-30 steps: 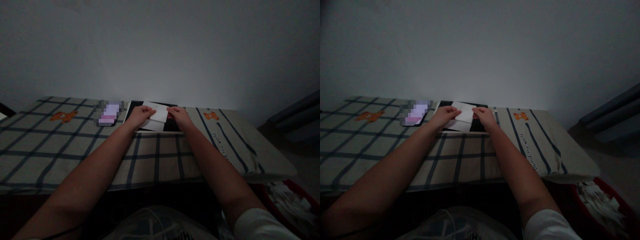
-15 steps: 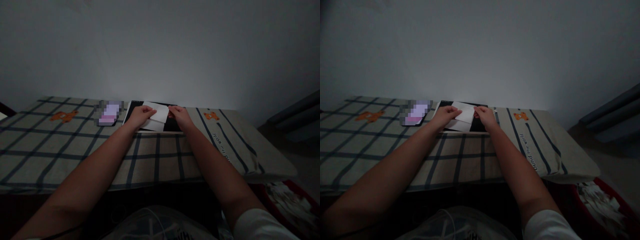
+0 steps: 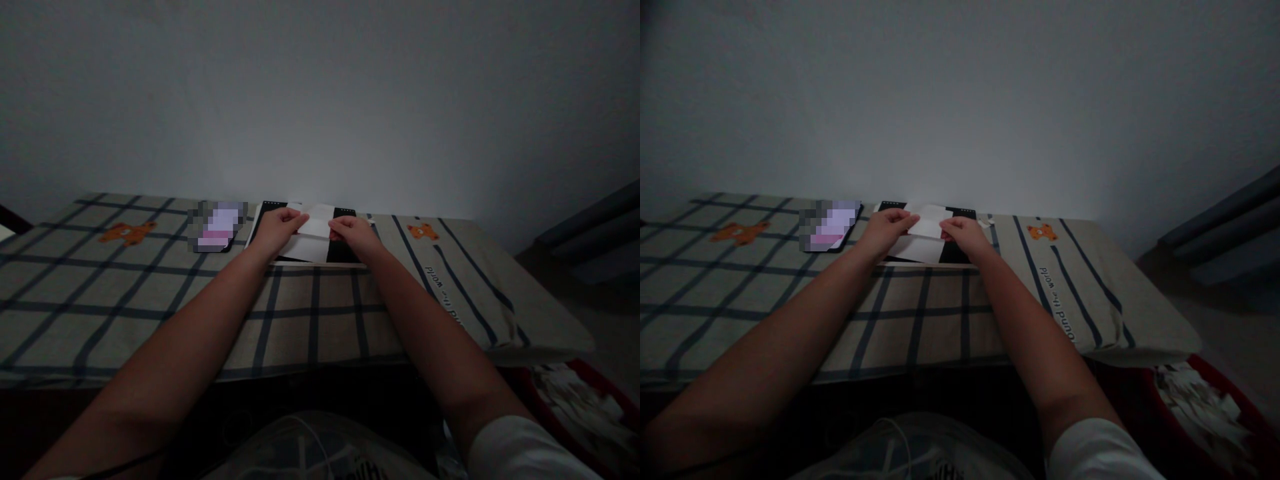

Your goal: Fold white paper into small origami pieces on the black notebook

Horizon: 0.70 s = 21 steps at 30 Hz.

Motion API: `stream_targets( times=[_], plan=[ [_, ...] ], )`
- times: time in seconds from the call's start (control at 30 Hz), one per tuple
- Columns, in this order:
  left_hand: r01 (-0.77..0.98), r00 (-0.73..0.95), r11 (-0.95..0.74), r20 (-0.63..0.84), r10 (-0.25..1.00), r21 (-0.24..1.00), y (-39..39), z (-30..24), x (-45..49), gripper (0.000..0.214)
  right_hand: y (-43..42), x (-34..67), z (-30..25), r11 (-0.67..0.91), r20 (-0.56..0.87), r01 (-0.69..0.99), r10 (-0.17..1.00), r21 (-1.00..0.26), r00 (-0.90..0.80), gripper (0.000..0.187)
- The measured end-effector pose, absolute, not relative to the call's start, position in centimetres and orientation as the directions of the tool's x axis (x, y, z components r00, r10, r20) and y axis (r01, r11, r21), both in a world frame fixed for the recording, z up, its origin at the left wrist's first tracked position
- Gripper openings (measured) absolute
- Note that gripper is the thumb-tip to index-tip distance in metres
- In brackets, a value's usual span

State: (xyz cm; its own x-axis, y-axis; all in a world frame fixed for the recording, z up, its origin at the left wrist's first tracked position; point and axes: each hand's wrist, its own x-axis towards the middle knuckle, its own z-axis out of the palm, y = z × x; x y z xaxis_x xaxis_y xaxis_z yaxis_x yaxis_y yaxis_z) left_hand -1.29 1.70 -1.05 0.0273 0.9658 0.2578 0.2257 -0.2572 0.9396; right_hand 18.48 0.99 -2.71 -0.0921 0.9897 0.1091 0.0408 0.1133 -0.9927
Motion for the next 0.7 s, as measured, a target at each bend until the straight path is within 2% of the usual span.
stream_targets(
  times=[0.2, 0.37, 0.53, 0.7],
  plan=[
    [0.188, 0.022, -0.237, 0.238, 0.971, 0.953, 1.88, -1.01, -1.38, 0.021, 0.76, 18.37, -2.51, 0.14, 0.13, 0.086, 0.985, -0.986, -0.117, 0.011],
    [0.159, 0.007, -0.236, 0.238, 0.971, 0.958, 2.14, -1.25, -1.43, 0.023, 0.75, 18.23, -2.54, 0.092, 0.089, 0.025, 0.99, -0.995, -0.105, 0.012],
    [0.108, 0.008, -0.22, 0.22, 0.975, 0.97, 2.24, -1.39, -1.5, 0.023, 0.54, 18.15, -2.38, 0.119, 0.109, 0.075, 0.986, -0.99, -0.125, 0.009],
    [0.12, 0.01, -0.223, 0.223, 0.975, 0.967, 1.96, -1.36, -1.48, 0.023, 0.61, 18.2, -2.52, 0.105, 0.083, 0.086, 0.97, -0.991, -0.228, 0.011]
  ],
)
